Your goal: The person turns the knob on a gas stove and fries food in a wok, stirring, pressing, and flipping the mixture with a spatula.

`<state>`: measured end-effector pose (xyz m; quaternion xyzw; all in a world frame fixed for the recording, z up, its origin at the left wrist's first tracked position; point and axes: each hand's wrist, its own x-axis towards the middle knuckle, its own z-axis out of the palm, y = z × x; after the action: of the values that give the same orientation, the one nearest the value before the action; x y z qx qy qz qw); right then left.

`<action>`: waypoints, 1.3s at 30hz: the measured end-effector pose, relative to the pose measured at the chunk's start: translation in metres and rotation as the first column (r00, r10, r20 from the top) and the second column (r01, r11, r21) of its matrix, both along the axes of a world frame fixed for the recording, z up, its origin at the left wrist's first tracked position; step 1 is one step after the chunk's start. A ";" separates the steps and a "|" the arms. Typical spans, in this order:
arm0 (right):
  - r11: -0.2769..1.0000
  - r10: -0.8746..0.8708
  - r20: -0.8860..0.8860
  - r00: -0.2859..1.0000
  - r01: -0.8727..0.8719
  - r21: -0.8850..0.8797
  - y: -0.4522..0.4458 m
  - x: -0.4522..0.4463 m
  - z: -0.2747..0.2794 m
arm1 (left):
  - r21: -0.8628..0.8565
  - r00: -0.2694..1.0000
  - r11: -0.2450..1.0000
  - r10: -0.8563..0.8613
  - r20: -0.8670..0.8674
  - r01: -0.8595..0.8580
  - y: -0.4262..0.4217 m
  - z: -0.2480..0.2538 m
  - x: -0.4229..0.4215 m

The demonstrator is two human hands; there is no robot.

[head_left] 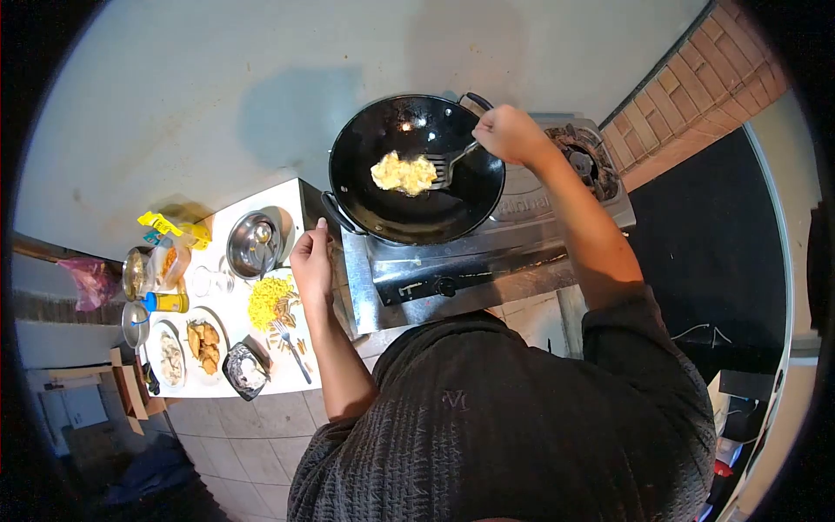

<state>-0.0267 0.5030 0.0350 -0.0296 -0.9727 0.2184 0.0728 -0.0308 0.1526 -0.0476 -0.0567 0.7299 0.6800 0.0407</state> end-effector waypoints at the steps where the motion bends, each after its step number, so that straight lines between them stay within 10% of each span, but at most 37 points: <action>1: 1.000 0.002 0.006 1.000 -0.002 -0.002 0.002 0.007 -0.006 | -0.002 1.000 1.000 0.002 0.006 -0.002 0.000 0.000 0.000; 3: 0.966 -0.114 0.059 0.992 0.125 -0.226 0.006 0.020 -0.015 | -0.010 1.000 1.000 0.003 -0.011 -0.003 -0.001 0.001 0.000; 14: 0.958 -0.239 -0.156 0.958 0.207 -0.197 0.013 0.082 -0.011 | -0.013 0.999 0.999 0.038 0.025 -0.038 -0.005 0.000 -0.001; 29: 0.922 -0.086 -0.220 0.972 -0.006 -0.387 -0.010 0.113 -0.033 | -0.059 0.996 0.997 0.055 0.068 -0.051 -0.010 0.007 -0.002; 39: 0.972 0.087 -0.228 0.970 -0.133 -0.193 -0.004 0.130 -0.012 | -0.008 0.996 0.998 0.069 0.064 -0.069 -0.010 0.007 -0.007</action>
<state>0.1036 0.4991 0.0230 0.0413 -0.9310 0.3240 0.1632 -0.0382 0.1428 -0.0405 -0.1037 0.7278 0.6767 0.0405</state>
